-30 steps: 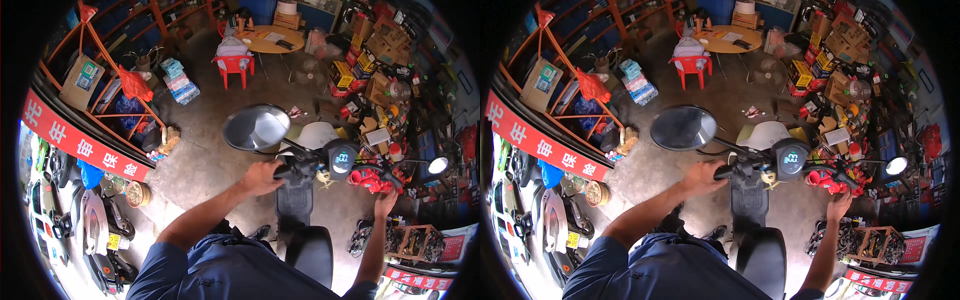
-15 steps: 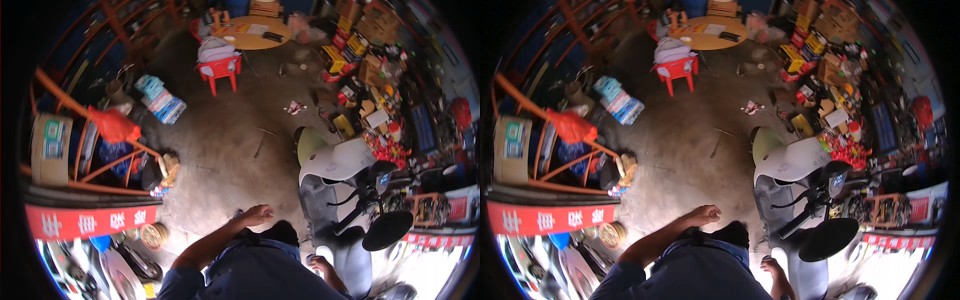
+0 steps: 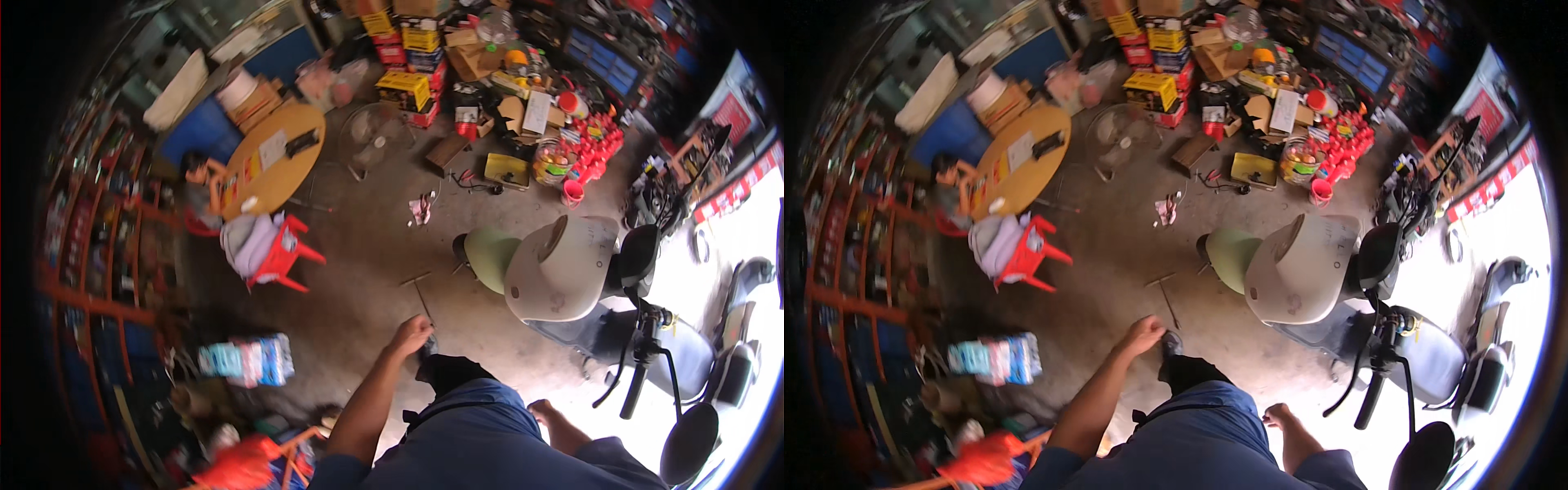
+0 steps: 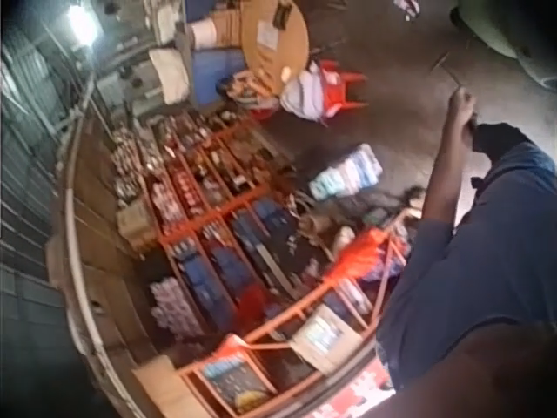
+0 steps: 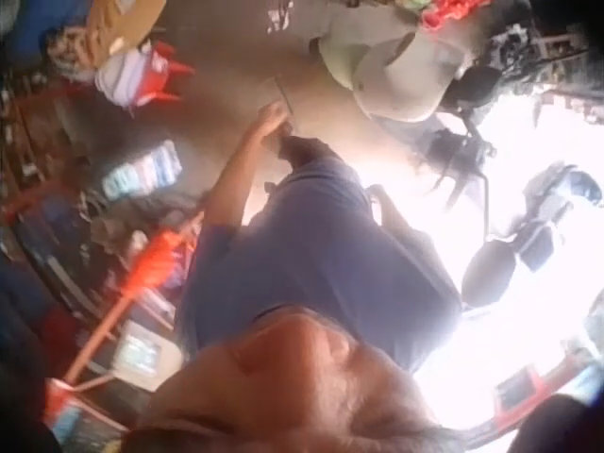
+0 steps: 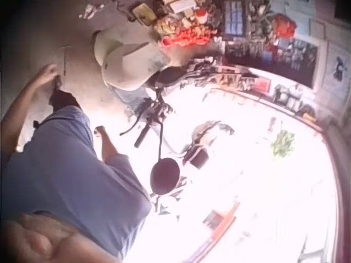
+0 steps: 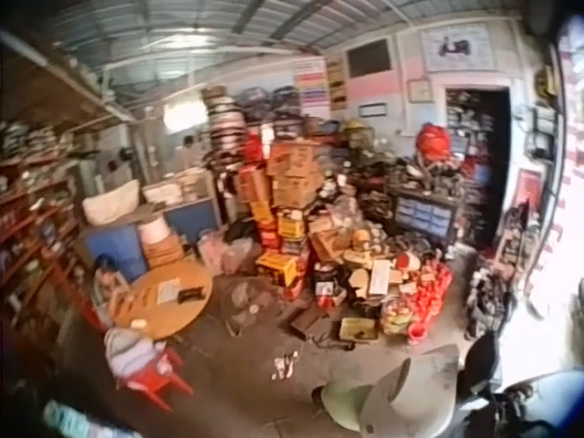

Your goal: Repairing and adjusting parts of an electric scooter's front panel and wheel.

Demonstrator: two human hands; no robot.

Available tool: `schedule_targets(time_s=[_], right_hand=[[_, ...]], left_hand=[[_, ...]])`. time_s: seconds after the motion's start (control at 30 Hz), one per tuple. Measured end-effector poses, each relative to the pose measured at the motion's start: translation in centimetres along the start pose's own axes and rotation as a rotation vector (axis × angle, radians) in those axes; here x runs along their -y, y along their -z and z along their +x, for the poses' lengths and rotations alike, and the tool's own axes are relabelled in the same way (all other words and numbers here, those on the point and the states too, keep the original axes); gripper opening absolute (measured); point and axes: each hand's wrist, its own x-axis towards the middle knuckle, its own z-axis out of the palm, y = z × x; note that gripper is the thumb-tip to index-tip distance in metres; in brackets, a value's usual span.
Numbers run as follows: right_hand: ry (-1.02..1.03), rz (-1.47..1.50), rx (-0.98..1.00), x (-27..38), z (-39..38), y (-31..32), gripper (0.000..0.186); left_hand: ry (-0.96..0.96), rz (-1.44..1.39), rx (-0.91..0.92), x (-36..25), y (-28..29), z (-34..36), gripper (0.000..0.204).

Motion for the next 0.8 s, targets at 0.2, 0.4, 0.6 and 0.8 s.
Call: schedule_targets(time_s=[0.2, 0.4, 0.6, 0.8], right_hand=[[0.132, 0.455, 0.035, 16.5, 3.9, -2.1, 0.009], [0.366, 0.656, -0.037, 34.6, 3.2, -0.2, 0.03], [0.227, 0.706, -0.18, 44.3, 6.9, -0.2, 0.031], [0.306, 0.936, -0.368, 51.7, 2.4, 3.5, 0.035]], left_hand=[[0.373, 0.005, -0.026, 15.1, 16.3, 1.8, 0.019], [0.891, -0.449, -0.053, 20.2, 25.5, 5.1, 0.007], [0.861, -0.393, 0.054, 15.3, 33.8, 26.2, 0.004], [0.396, -0.06, 0.163, 3.5, 38.4, 56.0, 0.011]])
